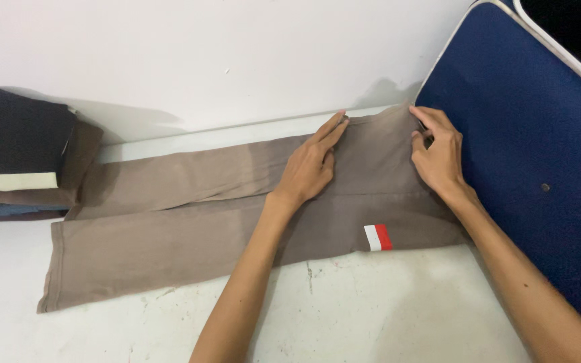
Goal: The person folds a brown t-shirt on a white surface by hand. They smooth the fabric, fold the sleeves inward, fold the shirt in half lengthwise, then fold it into thirds to create a compact rectangle. The folded shirt is placed on a stack of other folded clothes.
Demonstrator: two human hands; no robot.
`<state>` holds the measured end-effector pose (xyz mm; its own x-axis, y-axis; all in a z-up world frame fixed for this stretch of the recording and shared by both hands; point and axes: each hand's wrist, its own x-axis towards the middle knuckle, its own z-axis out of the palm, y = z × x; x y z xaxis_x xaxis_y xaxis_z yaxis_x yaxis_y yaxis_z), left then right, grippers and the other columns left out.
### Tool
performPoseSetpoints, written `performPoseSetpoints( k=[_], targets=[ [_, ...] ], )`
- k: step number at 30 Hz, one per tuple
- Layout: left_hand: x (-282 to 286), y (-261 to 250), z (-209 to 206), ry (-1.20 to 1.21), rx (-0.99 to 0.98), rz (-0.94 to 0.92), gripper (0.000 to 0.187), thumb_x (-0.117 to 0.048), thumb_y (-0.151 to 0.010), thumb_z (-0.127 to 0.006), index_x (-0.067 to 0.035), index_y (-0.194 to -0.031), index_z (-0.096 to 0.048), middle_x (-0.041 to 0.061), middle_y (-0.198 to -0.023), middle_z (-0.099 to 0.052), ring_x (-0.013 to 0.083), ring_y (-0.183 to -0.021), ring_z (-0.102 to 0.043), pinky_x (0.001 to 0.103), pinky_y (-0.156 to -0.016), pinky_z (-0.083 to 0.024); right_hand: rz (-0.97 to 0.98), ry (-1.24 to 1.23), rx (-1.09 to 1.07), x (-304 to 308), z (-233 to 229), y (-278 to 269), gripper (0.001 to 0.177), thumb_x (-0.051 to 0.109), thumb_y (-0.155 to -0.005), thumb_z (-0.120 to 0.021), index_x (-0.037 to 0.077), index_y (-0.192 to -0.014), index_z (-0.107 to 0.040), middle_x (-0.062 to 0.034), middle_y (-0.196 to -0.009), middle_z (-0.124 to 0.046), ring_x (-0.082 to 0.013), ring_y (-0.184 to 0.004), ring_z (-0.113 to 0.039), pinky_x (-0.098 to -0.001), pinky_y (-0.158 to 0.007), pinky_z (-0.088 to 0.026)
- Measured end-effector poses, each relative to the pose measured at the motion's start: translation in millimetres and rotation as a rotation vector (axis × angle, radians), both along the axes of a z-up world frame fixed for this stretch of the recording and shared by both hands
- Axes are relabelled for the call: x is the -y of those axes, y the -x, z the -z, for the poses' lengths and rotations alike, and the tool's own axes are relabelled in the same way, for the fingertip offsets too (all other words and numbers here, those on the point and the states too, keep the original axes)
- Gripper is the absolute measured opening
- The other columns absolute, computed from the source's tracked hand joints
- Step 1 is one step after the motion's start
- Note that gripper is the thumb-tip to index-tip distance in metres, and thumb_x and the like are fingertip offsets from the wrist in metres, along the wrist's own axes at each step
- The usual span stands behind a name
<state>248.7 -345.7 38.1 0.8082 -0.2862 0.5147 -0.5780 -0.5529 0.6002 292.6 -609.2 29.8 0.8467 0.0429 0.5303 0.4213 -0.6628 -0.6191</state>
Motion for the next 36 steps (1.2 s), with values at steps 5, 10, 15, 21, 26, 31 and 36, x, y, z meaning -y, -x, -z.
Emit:
performPoseSetpoints(
  k=[5, 10, 15, 21, 26, 31, 36],
  targets=[
    [10.0, 1.0, 11.2, -0.253, -0.105, -0.21, 0.062, -0.028, -0.099, -0.05, -0.011, -0.157, -0.037, 0.011, -0.168, -0.015, 0.0484, -0.109, -0.054, 0.061, -0.094, -0.049, -0.117, 0.278, 0.202, 1.2, 17.8, -7.3, 0.035, 0.0, -0.094, -0.062, 0.001, -0.129, -0.069, -0.0212, -0.143, -0.06, -0.0402, -0.126, -0.059, -0.0442, -0.104, -0.047],
    [41.1, 11.1, 34.8, -0.425, 0.115, -0.226, 0.061, -0.042, -0.1, -0.051, -0.009, -0.15, -0.047, 0.014, -0.166, -0.024, 0.0475, -0.143, -0.032, 0.073, -0.108, -0.028, -0.1, 0.17, -0.091, 17.5, 4.2, 28.8, 0.03, 0.004, -0.099, -0.053, 0.004, -0.123, -0.071, -0.0179, -0.139, -0.061, -0.0346, -0.121, -0.062, -0.0408, -0.095, -0.052],
    [87.2, 38.8, 54.6, -0.611, 0.024, 0.067, 0.064, -0.051, -0.101, -0.043, -0.011, -0.15, -0.044, 0.006, -0.166, -0.03, 0.038, -0.156, -0.012, 0.077, -0.115, -0.002, -0.002, 0.222, -0.42, 50.7, -26.0, 72.1, 0.037, 0.002, -0.098, -0.048, 0.007, -0.128, -0.07, -0.0176, -0.113, -0.074, -0.0309, -0.1, -0.073, -0.0406, -0.088, -0.056],
    [90.8, 39.4, 63.0, -0.569, 0.007, 0.056, 0.07, -0.055, -0.1, -0.038, -0.014, -0.157, -0.035, 0.005, -0.165, -0.029, 0.0369, -0.154, -0.013, 0.072, -0.118, -0.001, 0.082, 0.439, -0.411, 63.3, -35.1, 112.5, 0.035, 0.003, -0.095, -0.054, 0.003, -0.126, -0.069, -0.021, -0.108, -0.075, -0.0321, -0.097, -0.073, -0.0423, -0.09, -0.056],
    [91.0, 41.8, 57.7, -0.59, 0.012, 0.046, 0.076, -0.06, -0.096, -0.041, -0.016, -0.157, -0.034, 0.005, -0.166, -0.028, 0.0371, -0.154, -0.013, 0.073, -0.117, 0.0, 0.18, 0.586, -0.319, 45.8, -29.5, 128.6, 0.025, 0.015, -0.098, -0.058, 0.007, -0.116, -0.074, -0.0126, -0.12, -0.073, -0.03, -0.11, -0.069, -0.0407, -0.098, -0.054],
    [91.5, 43.9, 54.7, -0.612, 0.015, 0.033, 0.085, -0.063, -0.089, -0.048, -0.013, -0.157, -0.035, 0.006, -0.165, -0.028, 0.0378, -0.154, -0.013, 0.074, -0.117, 0.0, -0.009, 0.473, -0.044, 25.5, 19.7, 126.2, 0.035, 0.02, -0.103, -0.049, 0.008, -0.133, -0.062, -0.0101, -0.147, -0.057, -0.0319, -0.142, -0.044, -0.0461, -0.117, -0.039],
    [89.3, 46.3, 53.4, -0.526, 0.035, 0.029, 0.082, -0.058, -0.086, -0.055, -0.008, -0.15, -0.046, 0.009, -0.161, -0.035, 0.0385, -0.152, -0.018, 0.071, -0.117, -0.005, -0.066, 0.694, -0.374, 35.8, 37.8, 110.3, 0.061, 0.047, -0.104, -0.027, 0.021, -0.159, -0.02, -0.0055, -0.17, -0.009, -0.0366, -0.154, 0.002, -0.0527, -0.122, -0.01]
  ],
)
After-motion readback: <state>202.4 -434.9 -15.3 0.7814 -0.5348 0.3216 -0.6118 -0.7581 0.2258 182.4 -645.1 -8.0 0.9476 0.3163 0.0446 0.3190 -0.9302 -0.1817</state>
